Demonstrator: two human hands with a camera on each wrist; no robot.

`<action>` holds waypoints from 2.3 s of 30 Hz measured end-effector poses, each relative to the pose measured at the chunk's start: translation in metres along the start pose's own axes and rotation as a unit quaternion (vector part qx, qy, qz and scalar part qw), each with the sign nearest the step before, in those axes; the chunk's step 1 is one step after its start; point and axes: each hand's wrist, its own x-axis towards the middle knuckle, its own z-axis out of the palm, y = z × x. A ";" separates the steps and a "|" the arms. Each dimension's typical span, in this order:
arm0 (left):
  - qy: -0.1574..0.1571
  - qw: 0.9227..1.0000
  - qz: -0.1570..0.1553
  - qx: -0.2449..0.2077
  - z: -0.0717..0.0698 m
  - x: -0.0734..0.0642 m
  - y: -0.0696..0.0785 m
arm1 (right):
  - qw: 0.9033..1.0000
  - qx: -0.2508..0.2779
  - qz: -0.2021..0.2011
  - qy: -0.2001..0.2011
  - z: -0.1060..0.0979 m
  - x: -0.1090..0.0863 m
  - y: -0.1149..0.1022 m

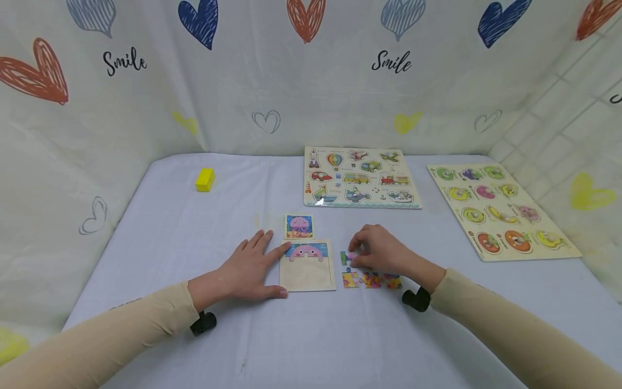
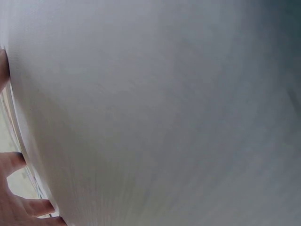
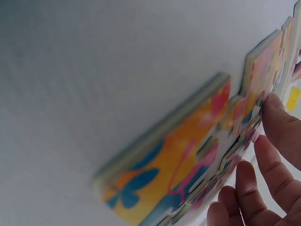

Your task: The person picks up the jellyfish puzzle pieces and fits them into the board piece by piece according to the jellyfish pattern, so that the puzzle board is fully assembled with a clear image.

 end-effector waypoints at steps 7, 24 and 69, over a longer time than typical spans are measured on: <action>-0.002 1.000 -0.001 -0.002 0.000 0.000 0.000 | 1.000 0.003 0.005 0.013 0.002 -0.003 -0.004; -0.003 1.000 -0.005 0.001 0.001 0.000 0.000 | 0.992 0.127 0.024 0.011 0.003 -0.005 -0.008; -0.009 1.000 -0.003 -0.002 -0.001 0.000 0.000 | 0.958 0.257 0.124 -0.043 0.038 0.037 -0.083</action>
